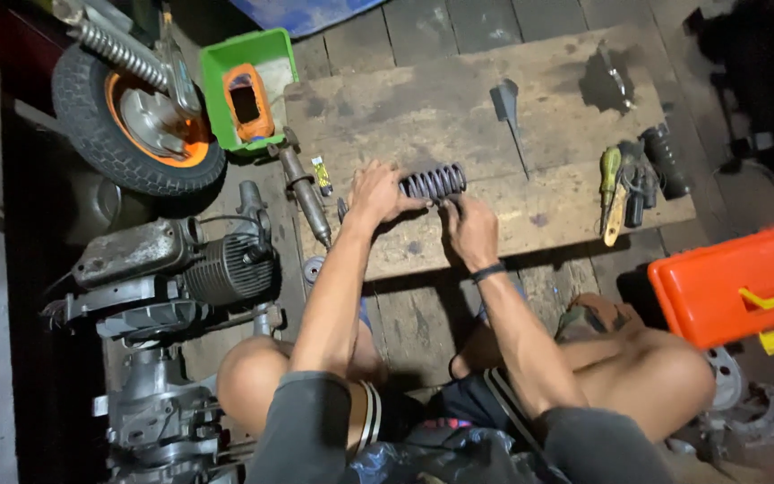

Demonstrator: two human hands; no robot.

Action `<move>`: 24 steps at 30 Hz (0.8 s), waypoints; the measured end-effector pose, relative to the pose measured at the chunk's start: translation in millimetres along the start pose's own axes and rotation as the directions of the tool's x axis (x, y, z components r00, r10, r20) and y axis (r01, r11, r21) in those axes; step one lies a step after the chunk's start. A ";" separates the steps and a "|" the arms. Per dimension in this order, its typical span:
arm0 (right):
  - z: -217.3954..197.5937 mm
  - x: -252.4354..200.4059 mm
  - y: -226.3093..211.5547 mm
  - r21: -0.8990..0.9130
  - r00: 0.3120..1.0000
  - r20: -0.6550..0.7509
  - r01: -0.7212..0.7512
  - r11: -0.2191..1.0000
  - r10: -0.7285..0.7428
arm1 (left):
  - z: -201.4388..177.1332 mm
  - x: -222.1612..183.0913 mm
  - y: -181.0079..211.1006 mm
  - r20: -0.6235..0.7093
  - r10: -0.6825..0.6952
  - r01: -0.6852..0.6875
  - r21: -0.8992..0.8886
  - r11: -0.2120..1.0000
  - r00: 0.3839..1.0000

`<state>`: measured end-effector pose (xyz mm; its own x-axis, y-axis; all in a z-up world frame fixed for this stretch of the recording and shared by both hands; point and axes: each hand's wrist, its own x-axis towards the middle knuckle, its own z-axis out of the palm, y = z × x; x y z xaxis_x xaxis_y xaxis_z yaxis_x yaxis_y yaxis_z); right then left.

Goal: The person sits on the floor and repeatedly compresses and rotates a metal coil spring with both hands, examining its condition. The spring is handled continuously without being installed or modified.

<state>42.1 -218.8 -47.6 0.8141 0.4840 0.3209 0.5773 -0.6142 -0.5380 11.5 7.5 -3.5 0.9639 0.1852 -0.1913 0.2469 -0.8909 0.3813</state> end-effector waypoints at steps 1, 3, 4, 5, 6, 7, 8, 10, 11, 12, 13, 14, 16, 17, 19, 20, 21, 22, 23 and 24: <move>2.5 2.5 -4.3 0.000 1.000 -0.001 0.002 1.000 -0.002 | -4.1 2.3 1.4 -0.002 0.000 0.000 0.000 1.000 1.000; 7.5 -1.6 -13.2 -0.016 1.000 -0.002 0.003 1.000 -0.003 | -6.8 0.5 4.8 0.022 -0.009 0.008 0.011 1.000 1.000; -0.3 -7.8 -14.3 -0.016 1.000 0.006 -0.005 1.000 0.005 | -3.8 -7.4 9.0 0.033 -0.011 0.010 0.008 1.000 0.999; -5.8 -1.2 -15.6 -0.004 1.000 -0.004 -0.006 1.000 0.006 | -8.6 -6.7 10.6 0.008 -0.010 0.010 -0.023 1.000 1.000; -11.7 5.3 -17.3 0.007 1.000 -0.015 -0.006 1.000 0.006 | -13.9 -6.4 12.4 -0.018 -0.010 0.008 -0.055 0.998 1.000; -0.7 4.7 -11.4 0.006 1.000 -0.017 -0.003 1.000 0.003 | -13.7 -4.8 11.3 -0.022 -0.009 0.008 -0.056 0.998 1.000; 10.3 3.8 -5.1 0.019 1.000 -0.012 -0.012 1.000 0.012 | -13.0 -3.3 10.4 -0.036 0.004 -0.005 -0.033 0.999 0.999; 14.2 -5.9 0.5 0.031 0.999 0.008 -0.036 0.999 0.036 | -3.6 -11.3 9.7 -0.028 0.014 -0.014 -0.016 1.000 1.000; 8.0 -0.8 0.9 -0.011 1.000 0.025 -0.018 1.000 0.018 | -2.3 -10.8 8.7 -0.050 0.041 -0.041 0.004 0.999 0.998; 1.1 3.8 1.0 -0.053 0.999 0.043 0.002 0.999 0.001 | -1.3 -11.0 8.3 -0.071 0.068 -0.067 0.025 0.997 0.995; -2.0 3.5 0.4 -0.058 0.999 0.039 0.000 0.998 0.002 | -3.1 -13.6 9.8 -0.072 0.073 -0.072 0.023 0.997 0.995; -5.3 2.7 -0.4 -0.032 0.998 0.056 -0.002 0.999 0.004 | -4.9 -16.5 11.4 -0.086 0.082 -0.080 0.030 0.996 0.993; -9.0 0.6 1.3 -0.007 0.997 0.075 0.000 1.000 0.000 | -7.6 -20.3 13.9 -0.102 0.086 -0.083 0.034 0.996 0.991; -10.6 -4.2 4.0 -0.045 0.996 0.087 -0.026 0.999 0.030 | -7.2 -22.8 16.4 -0.081 0.101 -0.097 0.054 0.994 0.992; -26.3 -8.3 7.0 -0.083 0.994 0.097 -0.049 0.995 0.057 | -7.9 -27.8 20.7 -0.062 0.115 -0.110 0.075 0.991 0.991; -40.4 -7.3 7.3 -0.110 0.998 0.062 -0.009 0.994 0.016 | -9.3 -30.0 22.7 -0.054 0.106 -0.101 0.091 0.991 0.993; -55.3 -6.0 8.1 -0.140 0.999 0.024 0.027 0.990 -0.024 | -10.9 -30.6 25.4 -0.047 0.103 -0.097 0.109 0.989 0.994; -72.6 -0.8 4.2 -0.142 1.000 0.019 0.026 0.990 -0.023 | -1.2 -26.7 20.9 -0.048 0.107 -0.101 0.111 0.989 0.993; -90.4 4.4 0.9 -0.149 1.000 -0.004 0.019 0.989 -0.020 | 9.0 -22.8 17.1 -0.041 0.107 -0.100 0.139 0.985 0.993; -107.9 9.3 -2.5 -0.157 1.000 -0.026 0.013 0.988 -0.018 | 19.3 -19.0 13.0 -0.034 0.106 -0.099 0.167 0.981 0.994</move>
<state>55.0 -280.0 40.8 0.8052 0.4782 0.3506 0.5908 -0.6979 -0.4049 -5.5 -15.6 -12.4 0.9876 0.1034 -0.1185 0.1297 -0.9617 0.2416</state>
